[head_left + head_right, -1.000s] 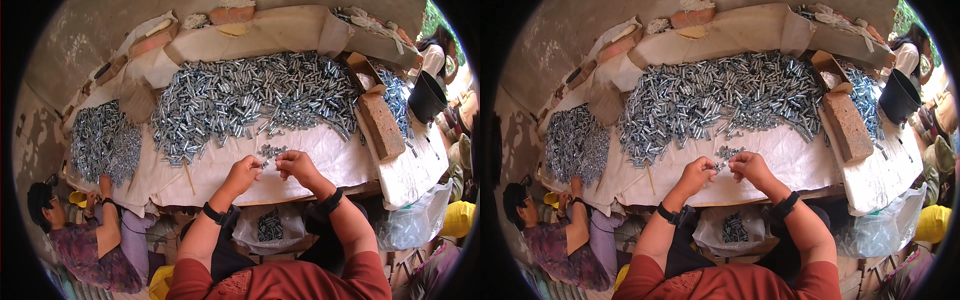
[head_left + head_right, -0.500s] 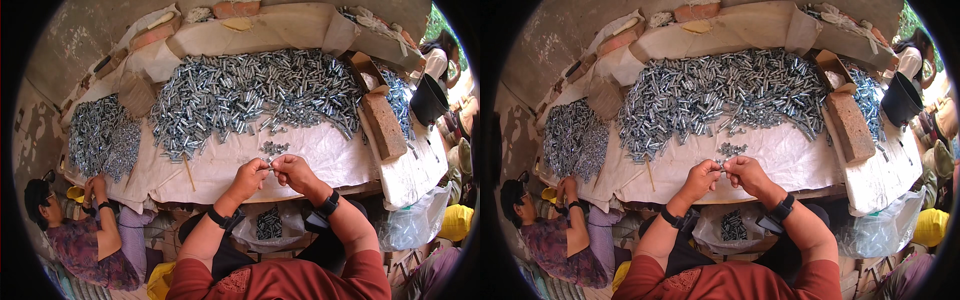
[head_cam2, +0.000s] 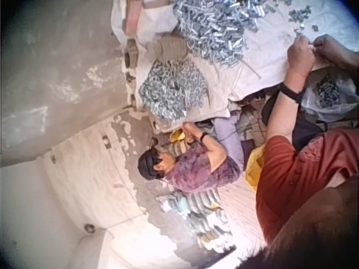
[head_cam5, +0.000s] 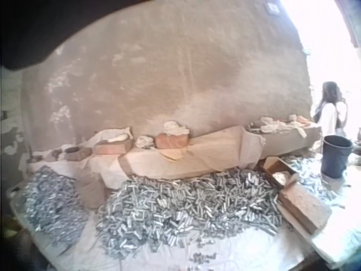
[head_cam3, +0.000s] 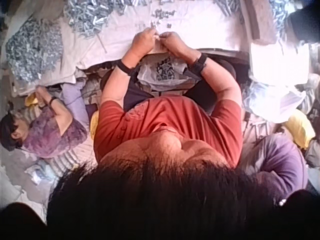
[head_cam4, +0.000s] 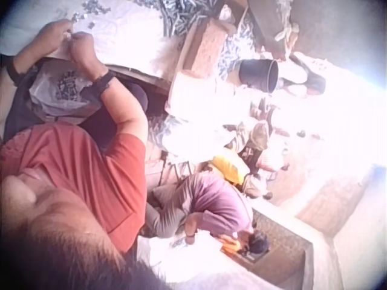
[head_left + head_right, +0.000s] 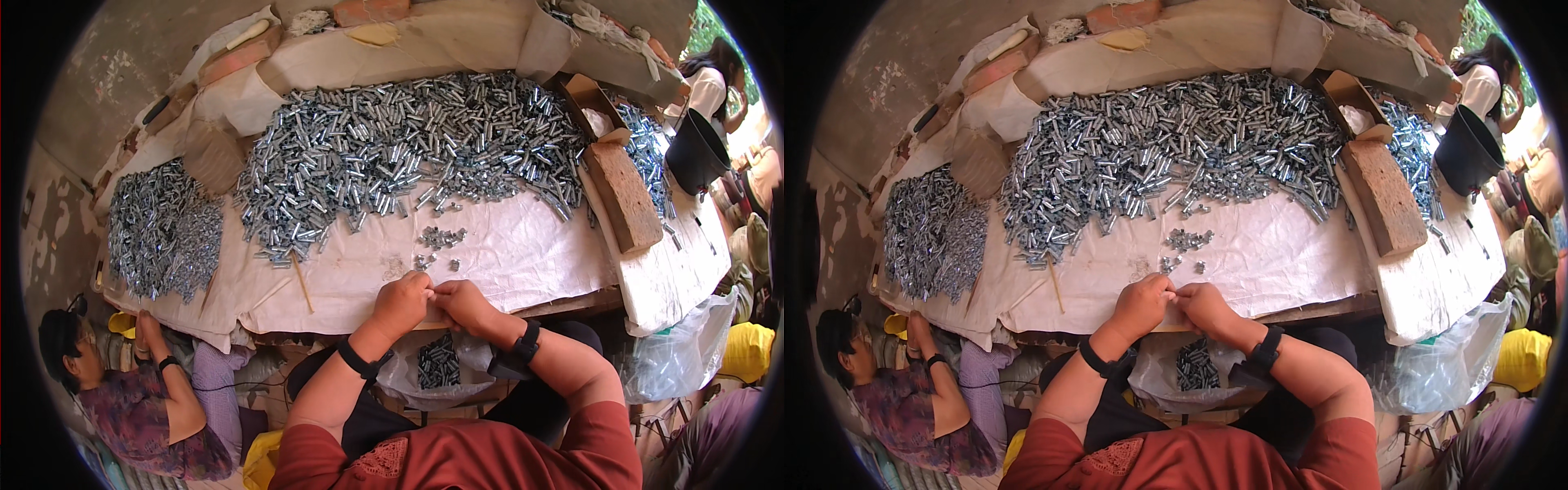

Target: Sorting and inspecting small metal bolts or screws from a large pile on a workbench.

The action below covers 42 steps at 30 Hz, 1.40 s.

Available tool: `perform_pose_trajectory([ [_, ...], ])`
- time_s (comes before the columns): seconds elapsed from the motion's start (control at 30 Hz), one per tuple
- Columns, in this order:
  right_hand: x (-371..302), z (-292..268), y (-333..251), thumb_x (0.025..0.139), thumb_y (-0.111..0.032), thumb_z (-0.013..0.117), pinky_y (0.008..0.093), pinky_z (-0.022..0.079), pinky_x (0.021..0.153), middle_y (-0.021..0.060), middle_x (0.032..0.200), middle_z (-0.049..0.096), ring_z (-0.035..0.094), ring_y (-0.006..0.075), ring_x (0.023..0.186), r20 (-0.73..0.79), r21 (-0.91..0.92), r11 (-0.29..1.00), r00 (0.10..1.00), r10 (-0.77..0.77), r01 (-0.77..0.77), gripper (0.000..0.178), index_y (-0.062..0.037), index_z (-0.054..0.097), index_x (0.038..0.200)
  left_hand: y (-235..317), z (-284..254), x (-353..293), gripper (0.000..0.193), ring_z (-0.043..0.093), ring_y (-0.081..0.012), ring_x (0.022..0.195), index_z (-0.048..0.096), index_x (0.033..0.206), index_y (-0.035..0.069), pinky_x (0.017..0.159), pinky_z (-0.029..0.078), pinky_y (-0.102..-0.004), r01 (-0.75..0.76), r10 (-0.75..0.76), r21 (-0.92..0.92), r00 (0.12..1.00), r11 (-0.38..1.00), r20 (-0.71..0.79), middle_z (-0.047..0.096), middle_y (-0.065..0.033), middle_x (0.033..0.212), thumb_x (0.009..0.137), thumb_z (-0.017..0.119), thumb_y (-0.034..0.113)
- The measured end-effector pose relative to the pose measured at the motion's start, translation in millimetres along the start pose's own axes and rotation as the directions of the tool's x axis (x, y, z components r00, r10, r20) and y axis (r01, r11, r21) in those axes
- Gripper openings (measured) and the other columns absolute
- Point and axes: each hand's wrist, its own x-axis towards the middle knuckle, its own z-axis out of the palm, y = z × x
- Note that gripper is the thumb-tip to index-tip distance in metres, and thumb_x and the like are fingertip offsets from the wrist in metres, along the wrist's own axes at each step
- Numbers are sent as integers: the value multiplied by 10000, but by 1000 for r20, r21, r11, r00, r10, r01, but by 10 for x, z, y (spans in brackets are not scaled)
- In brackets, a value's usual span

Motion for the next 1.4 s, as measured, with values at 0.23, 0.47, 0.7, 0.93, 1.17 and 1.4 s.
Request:
perform_pose_trajectory([
  [0.23,138,-309,11,796,-80,522,448,477,628,205,739,603,585,391,674,-104,-800,471,687,-719,372,110,-14,610,802,-73,230,-62,36,600,-350,645,500,809,60,560,487,-436,-101,95,184,995,978,42,585,-140,772,801,476,85],
  [0.47,239,-379,33,770,-95,556,416,488,605,153,797,575,597,339,670,7,-924,282,750,-662,257,86,-34,613,792,-26,242,-96,35,613,-341,663,503,811,52,576,495,-431,-70,64,203,997,977,35,594,-135,752,780,490,64],
  [0.7,280,-449,66,792,-126,522,412,492,594,149,796,582,605,322,665,-25,-967,212,780,-626,139,131,-35,617,789,251,-525,96,194,617,-318,732,650,911,48,682,497,-359,108,27,-175,776,979,630,636,-161,844,747,643,153],
  [0.93,230,-424,19,741,-76,504,408,497,591,148,789,581,607,317,671,49,-965,181,807,-589,191,110,-32,602,716,-839,-497,698,230,616,-322,834,624,982,57,706,502,-405,209,-110,325,948,922,-299,615,-161,913,756,598,92],
  [1.17,213,-435,0,746,-106,526,419,492,592,151,762,582,598,334,665,26,-953,220,779,-626,208,110,-38,608,721,-1063,-349,895,231,614,-349,795,560,982,41,686,510,-416,246,-117,496,954,833,-276,583,-178,899,762,494,10],
  [1.4,73,-371,-326,835,-68,610,289,521,566,79,763,600,614,156,626,-115,-1,976,969,-219,220,130,31,580,913,-535,-466,682,337,591,-192,562,553,1109,-2,451,470,-285,381,-554,-758,832,529,30,579,-101,697,772,537,-8],
])
